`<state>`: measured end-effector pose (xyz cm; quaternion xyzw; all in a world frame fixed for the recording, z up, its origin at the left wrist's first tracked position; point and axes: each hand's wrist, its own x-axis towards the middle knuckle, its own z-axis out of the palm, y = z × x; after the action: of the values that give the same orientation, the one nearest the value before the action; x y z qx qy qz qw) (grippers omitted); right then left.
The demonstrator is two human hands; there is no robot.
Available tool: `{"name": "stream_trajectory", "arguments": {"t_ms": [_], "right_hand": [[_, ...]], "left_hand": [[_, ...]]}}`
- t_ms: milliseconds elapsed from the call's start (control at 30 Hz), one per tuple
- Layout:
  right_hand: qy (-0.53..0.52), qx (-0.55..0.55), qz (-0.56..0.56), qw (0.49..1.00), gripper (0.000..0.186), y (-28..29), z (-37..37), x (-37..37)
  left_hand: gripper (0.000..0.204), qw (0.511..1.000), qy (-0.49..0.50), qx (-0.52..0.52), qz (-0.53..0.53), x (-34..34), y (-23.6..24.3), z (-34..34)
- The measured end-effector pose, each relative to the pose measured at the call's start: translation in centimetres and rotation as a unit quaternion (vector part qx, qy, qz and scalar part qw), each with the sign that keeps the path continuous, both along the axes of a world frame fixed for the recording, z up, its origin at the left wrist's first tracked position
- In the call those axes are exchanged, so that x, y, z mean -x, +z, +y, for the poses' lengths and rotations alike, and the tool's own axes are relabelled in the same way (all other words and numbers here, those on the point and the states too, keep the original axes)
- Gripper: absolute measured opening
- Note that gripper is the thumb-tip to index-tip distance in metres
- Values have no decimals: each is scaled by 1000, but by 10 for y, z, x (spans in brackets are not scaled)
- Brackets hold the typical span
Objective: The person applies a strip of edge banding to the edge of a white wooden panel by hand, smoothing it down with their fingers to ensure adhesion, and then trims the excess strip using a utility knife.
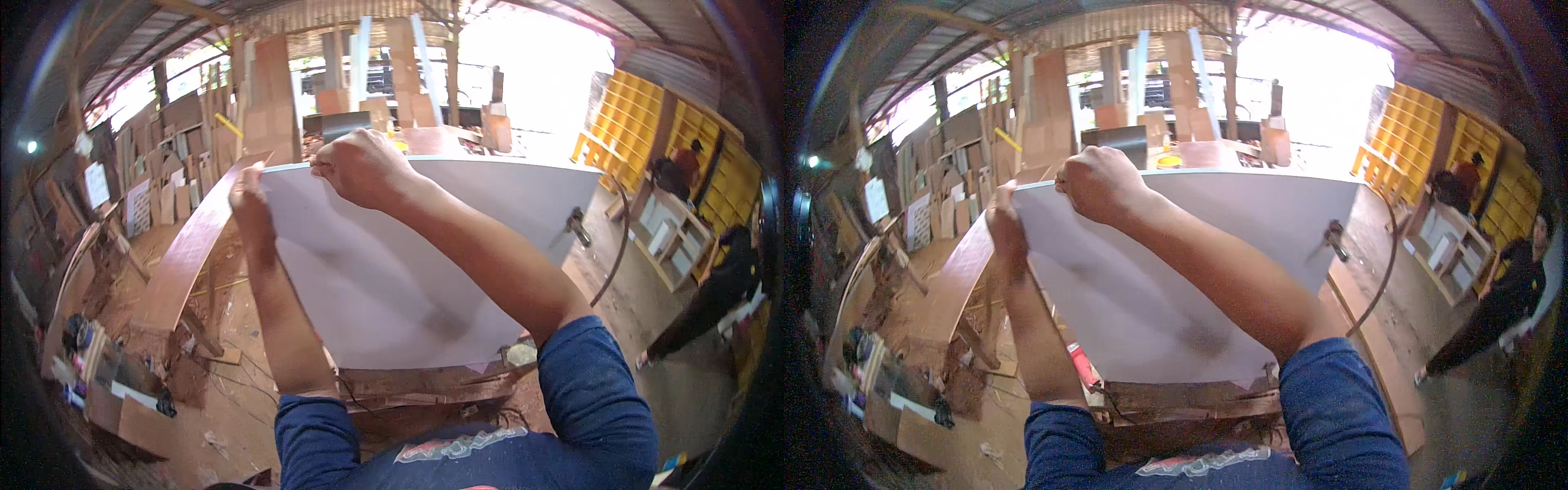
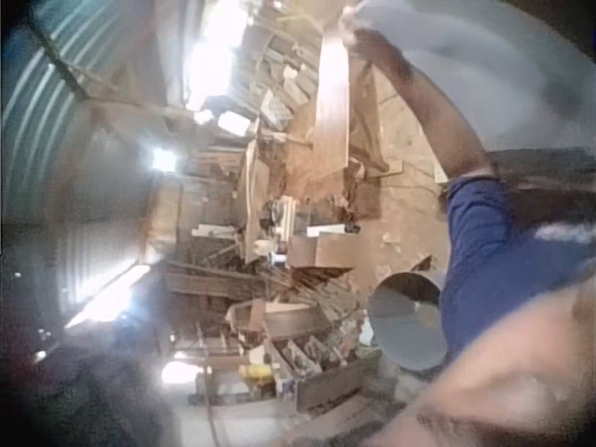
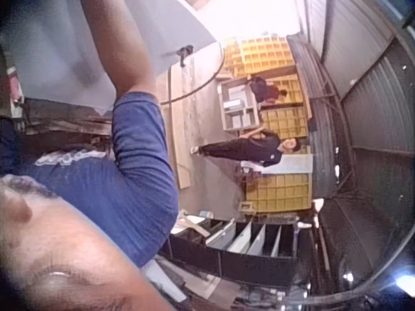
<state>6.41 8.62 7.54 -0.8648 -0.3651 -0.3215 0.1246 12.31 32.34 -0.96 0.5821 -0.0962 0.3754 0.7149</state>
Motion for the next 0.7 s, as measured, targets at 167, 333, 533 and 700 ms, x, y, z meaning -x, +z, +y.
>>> {"name": "stream_trajectory", "arguments": {"t_ms": [167, 333, 533, 700], "right_hand": [[6, -55, -78, 995, 19, -15, -92, 26], [-28, -56, -125, 990, 23, -18, -168, 49], [-54, -103, -79, 990, 19, -15, -256, 92], [-99, -122, -96, 983, 20, -13, -332, 121]], "left_hand": [[28, 999, -13, 45, -8, 9, 4, -13], [28, 998, -6, 54, -4, 12, 9, -14], [32, 997, 18, 76, 12, 14, 4, -10], [31, 997, 62, 39, -20, 14, 0, -2]]}}
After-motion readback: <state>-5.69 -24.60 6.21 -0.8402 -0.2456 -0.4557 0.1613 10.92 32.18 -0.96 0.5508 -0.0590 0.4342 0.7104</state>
